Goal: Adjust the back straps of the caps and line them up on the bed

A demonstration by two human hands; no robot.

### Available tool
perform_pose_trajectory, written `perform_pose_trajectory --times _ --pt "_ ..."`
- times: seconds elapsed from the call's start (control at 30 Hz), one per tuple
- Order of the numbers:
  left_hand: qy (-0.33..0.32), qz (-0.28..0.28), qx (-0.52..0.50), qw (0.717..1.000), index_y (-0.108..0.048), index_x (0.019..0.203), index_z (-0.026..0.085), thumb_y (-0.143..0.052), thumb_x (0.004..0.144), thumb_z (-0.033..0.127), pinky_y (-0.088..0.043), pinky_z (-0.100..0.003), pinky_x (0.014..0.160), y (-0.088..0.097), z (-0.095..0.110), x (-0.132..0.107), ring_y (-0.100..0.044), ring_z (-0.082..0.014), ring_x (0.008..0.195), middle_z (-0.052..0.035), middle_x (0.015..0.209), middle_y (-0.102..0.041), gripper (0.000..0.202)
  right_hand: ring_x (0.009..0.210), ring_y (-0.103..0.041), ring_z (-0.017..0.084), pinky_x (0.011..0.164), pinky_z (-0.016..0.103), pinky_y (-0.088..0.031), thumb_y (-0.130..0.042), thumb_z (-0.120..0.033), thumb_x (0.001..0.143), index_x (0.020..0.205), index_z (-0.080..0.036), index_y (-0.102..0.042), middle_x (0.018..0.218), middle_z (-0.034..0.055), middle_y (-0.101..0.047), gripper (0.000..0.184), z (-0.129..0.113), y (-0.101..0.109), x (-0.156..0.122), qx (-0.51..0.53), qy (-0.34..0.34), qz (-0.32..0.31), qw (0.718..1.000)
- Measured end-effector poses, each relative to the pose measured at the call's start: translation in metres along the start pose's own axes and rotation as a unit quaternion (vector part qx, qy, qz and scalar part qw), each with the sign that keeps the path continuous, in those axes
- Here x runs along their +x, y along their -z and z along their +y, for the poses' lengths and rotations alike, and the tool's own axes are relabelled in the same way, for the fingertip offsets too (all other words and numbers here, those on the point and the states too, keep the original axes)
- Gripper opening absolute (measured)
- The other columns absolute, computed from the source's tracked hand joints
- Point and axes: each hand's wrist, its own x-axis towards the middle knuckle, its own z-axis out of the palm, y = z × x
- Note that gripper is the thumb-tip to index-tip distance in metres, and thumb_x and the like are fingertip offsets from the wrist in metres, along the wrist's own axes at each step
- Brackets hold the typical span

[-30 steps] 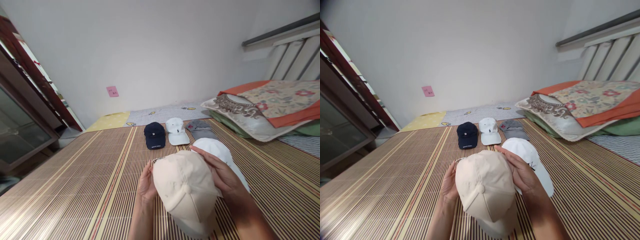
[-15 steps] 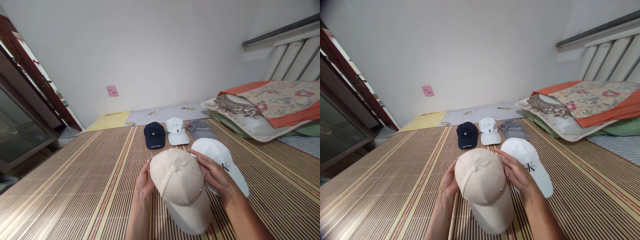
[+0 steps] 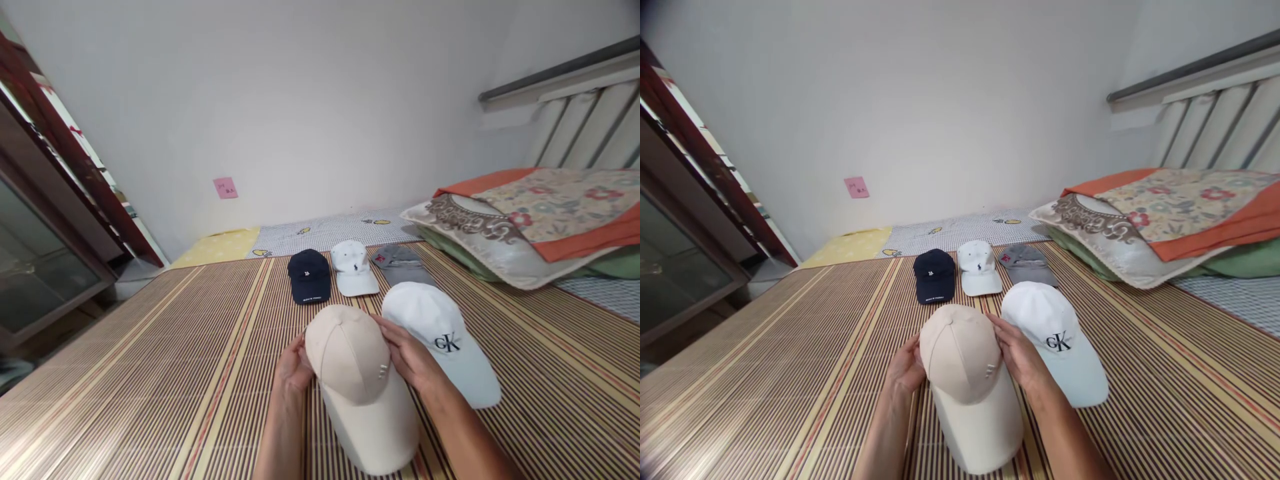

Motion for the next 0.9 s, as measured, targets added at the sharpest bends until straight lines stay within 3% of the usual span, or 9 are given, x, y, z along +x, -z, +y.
perform_pose_trajectory --times 0.37,0.5,0.6,0.77,0.9 --pt "-0.015 -0.021 0.023 0.999 -0.072 0.096 0.007 -0.056 0.100 0.020 -0.058 -0.036 0.093 -0.009 0.002 0.009 -0.077 -0.0240 0.087 -0.0139 0.090 -0.079 0.021 0.116 -0.073 0.031 0.100 0.041 -0.059 -0.090 -0.029 0.065 0.095 -0.028 -0.081 0.105 0.0017 -0.085 0.031 0.028 0.006 0.017 0.033 0.001 0.077 0.996" --pt "-0.019 0.008 0.035 0.999 -0.070 0.092 0.010 -0.057 0.096 0.011 -0.060 -0.031 0.084 -0.004 -0.001 0.005 -0.075 -0.0198 0.076 -0.0095 0.082 -0.078 0.013 0.112 -0.074 0.029 0.091 0.037 -0.063 -0.089 -0.028 0.065 0.101 -0.026 -0.080 0.103 0.0021 -0.085 0.037 0.033 0.013 0.023 0.040 0.011 0.086 0.995" --pt "-0.022 0.039 0.045 0.998 -0.071 0.099 0.010 -0.056 0.097 0.010 -0.060 -0.029 0.071 0.000 -0.008 -0.001 -0.074 -0.0190 0.067 -0.0087 0.077 -0.078 0.014 0.112 -0.074 0.028 0.086 0.033 -0.064 -0.090 -0.028 0.065 0.104 -0.025 -0.080 0.104 0.0025 -0.085 0.041 0.035 0.016 0.024 0.043 0.013 0.083 0.996" --pt "-0.057 0.071 0.045 0.995 -0.070 0.119 0.014 -0.053 0.096 0.002 -0.060 -0.023 0.074 -0.002 -0.013 -0.005 -0.077 -0.0164 0.074 -0.0074 0.085 -0.081 0.031 0.111 -0.074 0.027 0.085 0.030 -0.064 -0.090 -0.027 0.064 0.102 -0.026 -0.080 0.105 0.0019 -0.085 0.039 0.040 0.019 0.024 0.042 0.011 0.077 0.996" --pt "-0.060 0.082 0.061 0.993 -0.069 0.123 0.013 -0.054 0.089 -0.004 -0.058 -0.024 0.064 -0.003 -0.014 -0.004 -0.074 -0.0172 0.065 -0.0064 0.077 -0.080 0.040 0.109 -0.075 0.029 0.086 0.035 -0.065 -0.090 -0.027 0.064 0.099 -0.027 -0.080 0.099 0.0025 -0.085 0.036 0.042 0.021 0.025 0.036 0.005 0.067 0.997"
